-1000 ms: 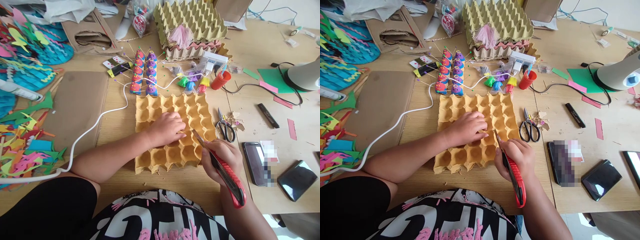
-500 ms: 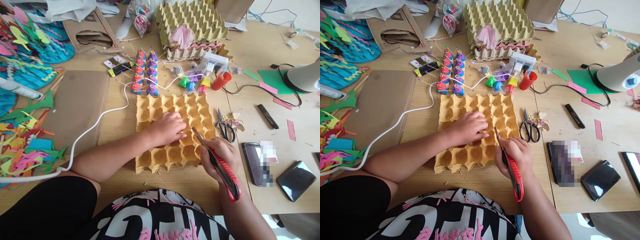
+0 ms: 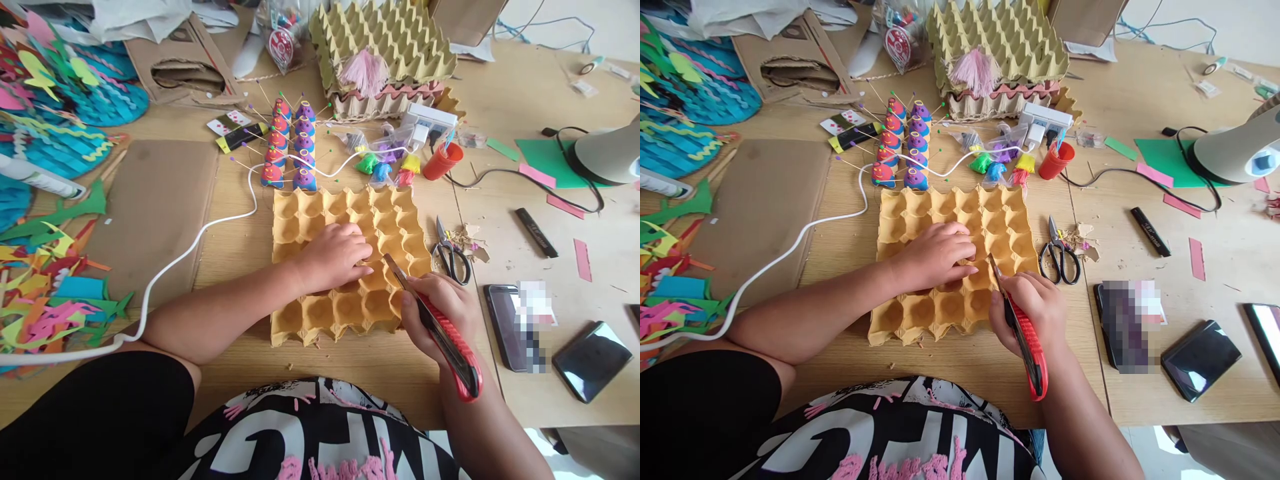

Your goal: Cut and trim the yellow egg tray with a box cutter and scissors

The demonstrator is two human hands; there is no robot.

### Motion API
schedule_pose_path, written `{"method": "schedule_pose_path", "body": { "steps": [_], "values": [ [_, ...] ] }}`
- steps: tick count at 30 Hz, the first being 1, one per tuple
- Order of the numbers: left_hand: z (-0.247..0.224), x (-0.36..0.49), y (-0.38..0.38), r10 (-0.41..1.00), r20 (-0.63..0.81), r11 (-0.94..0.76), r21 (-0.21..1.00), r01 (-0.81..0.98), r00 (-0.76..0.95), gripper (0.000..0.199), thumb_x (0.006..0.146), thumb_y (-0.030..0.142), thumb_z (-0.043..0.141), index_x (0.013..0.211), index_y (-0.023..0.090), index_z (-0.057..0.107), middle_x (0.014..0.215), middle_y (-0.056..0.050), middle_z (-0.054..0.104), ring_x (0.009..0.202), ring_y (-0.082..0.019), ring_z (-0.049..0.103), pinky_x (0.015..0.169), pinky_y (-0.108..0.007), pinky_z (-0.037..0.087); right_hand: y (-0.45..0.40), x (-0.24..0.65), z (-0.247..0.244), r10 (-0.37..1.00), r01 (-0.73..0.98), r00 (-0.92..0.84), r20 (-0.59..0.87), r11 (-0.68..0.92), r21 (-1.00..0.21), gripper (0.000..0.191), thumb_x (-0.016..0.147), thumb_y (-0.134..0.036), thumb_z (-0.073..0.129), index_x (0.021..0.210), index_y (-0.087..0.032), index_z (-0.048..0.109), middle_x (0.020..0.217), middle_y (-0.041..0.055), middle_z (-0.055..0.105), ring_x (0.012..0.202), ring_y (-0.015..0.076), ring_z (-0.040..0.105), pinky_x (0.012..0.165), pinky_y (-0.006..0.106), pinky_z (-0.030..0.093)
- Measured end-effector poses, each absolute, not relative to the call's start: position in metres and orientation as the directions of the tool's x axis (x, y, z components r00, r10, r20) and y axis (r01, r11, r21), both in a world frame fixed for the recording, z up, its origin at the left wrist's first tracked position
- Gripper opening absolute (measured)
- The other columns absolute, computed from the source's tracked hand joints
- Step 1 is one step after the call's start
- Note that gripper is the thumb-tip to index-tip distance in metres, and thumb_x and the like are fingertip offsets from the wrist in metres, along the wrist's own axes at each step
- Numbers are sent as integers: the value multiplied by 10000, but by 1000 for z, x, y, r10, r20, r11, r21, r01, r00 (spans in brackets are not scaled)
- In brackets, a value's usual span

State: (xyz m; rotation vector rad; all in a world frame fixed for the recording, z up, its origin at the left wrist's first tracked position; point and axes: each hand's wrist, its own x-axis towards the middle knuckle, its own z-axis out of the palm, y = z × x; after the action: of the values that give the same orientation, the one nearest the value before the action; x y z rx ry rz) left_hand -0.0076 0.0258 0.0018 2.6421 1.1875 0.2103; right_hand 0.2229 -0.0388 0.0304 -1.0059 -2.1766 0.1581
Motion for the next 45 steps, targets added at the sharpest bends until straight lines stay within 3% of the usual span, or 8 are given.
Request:
{"method": "schedule_pose_path", "body": {
  "steps": [28, 45],
  "values": [
    [-2, -9, 25, 747, 71, -650, 284, 705, 661, 279, 1008, 463, 709, 937, 193, 707, 1050, -62, 747, 1204, -287, 596, 971, -405, 445, -43, 224, 40, 669, 594, -518, 533, 730, -338, 222, 854, -74, 655, 928, -240, 528, 680, -31, 582, 560, 132, 499, 562, 291, 461],
    [1, -9, 26, 747, 61, -648, 288, 705, 662, 295, 1003, 472, 714, 915, 192, 692, 1032, -63, 740, 1193, -292, 599, 953, -402, 449, -43, 224, 36, 709, 623, -415, 570, 678, -390, 247, 855, -92, 679, 990, -267, 571, 730, -25, 651, 581, 158, 608, 548, 304, 491]
  ]
}}
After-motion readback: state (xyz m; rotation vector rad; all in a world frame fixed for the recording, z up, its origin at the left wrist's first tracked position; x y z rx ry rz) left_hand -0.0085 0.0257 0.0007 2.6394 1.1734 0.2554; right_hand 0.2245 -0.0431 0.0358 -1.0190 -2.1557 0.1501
